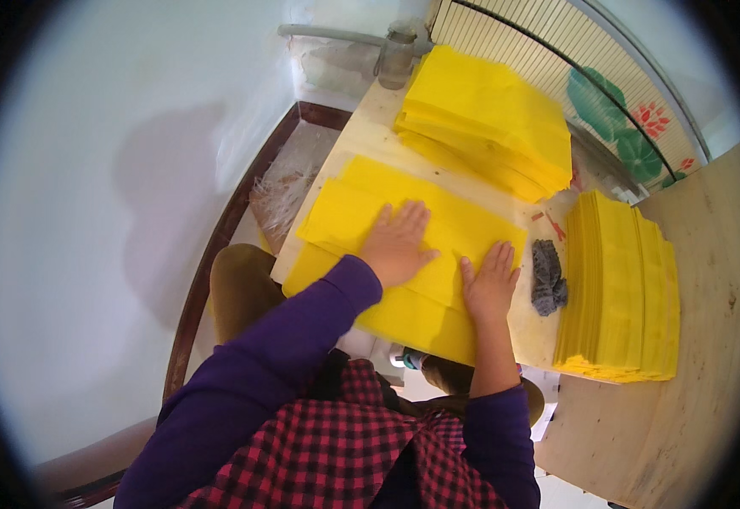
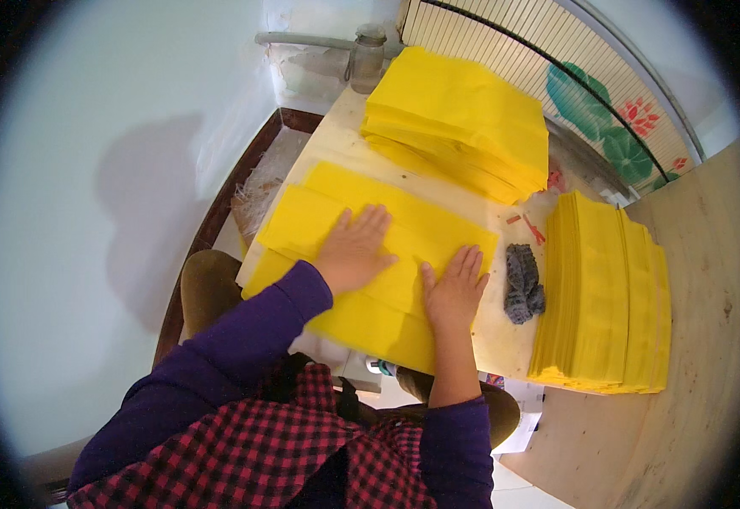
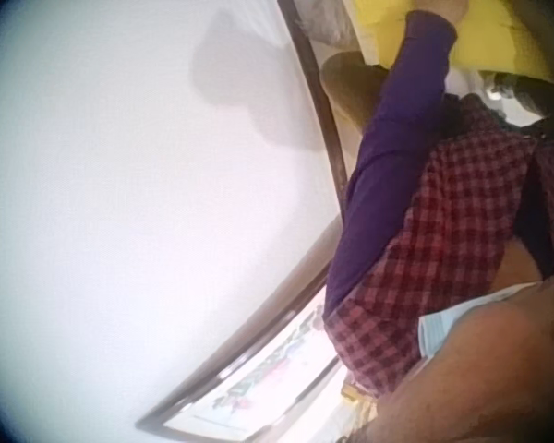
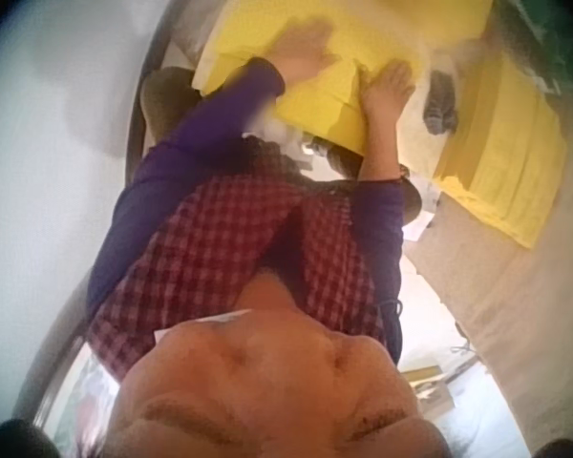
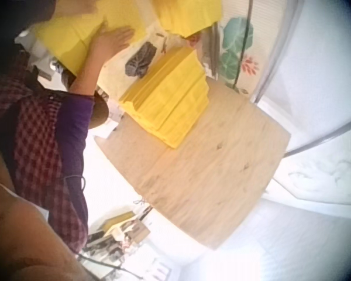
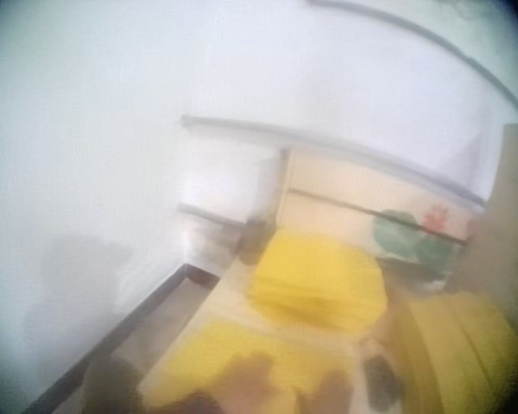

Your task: The person folds yellow paper sheets by hand, aligning edges and pressing creases. They stack the folded sheets and occasionally flip the stack to continue folding.

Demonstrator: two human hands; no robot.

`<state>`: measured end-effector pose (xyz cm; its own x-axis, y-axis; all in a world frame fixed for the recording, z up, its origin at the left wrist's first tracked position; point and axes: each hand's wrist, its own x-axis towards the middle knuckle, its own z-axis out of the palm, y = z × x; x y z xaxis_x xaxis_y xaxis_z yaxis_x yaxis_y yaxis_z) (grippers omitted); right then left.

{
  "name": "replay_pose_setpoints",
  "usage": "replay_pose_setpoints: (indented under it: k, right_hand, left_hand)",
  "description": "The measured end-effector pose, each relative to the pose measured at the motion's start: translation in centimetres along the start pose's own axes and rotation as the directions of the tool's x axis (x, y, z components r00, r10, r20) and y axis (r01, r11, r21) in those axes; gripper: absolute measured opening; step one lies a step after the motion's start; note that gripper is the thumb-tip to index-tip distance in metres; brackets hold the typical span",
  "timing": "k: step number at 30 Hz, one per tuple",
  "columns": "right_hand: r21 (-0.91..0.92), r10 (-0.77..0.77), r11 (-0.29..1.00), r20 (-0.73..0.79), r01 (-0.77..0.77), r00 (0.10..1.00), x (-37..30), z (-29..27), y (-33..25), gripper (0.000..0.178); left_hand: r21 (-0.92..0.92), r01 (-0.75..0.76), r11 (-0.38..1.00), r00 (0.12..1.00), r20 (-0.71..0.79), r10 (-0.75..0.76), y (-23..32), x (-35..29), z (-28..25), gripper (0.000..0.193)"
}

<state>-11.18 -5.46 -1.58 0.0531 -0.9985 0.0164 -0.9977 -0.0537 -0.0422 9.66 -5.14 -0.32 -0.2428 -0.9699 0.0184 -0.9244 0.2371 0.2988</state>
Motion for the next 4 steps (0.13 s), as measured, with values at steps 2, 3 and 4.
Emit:
replay_pose_setpoints:
  k: [2,3,4]
  right_hand:
    - [0.018,-0.009,1.0,-0.036,0.009,0.999,0.0,0.0,0.0,0.084]
    - [0.012,0.003,1.0,-0.007,-0.003,1.0,0.1,-0.1,-0.1,0.086]
    - [0.016,0.013,1.0,0.004,-0.013,1.0,0.2,-0.2,-0.2,0.087]
  left_hand:
    - [0.026,0.077,0.997,0.997,-0.021,-0.077,-2.6,-0.3,-0.1,0.072]
    - [0.043,0.112,0.993,0.992,-0.054,-0.11,-4.0,-0.4,-0.4,0.073]
    - [0.046,0.145,0.988,0.987,-0.072,-0.142,-5.1,-0.6,-0.6,0.073]
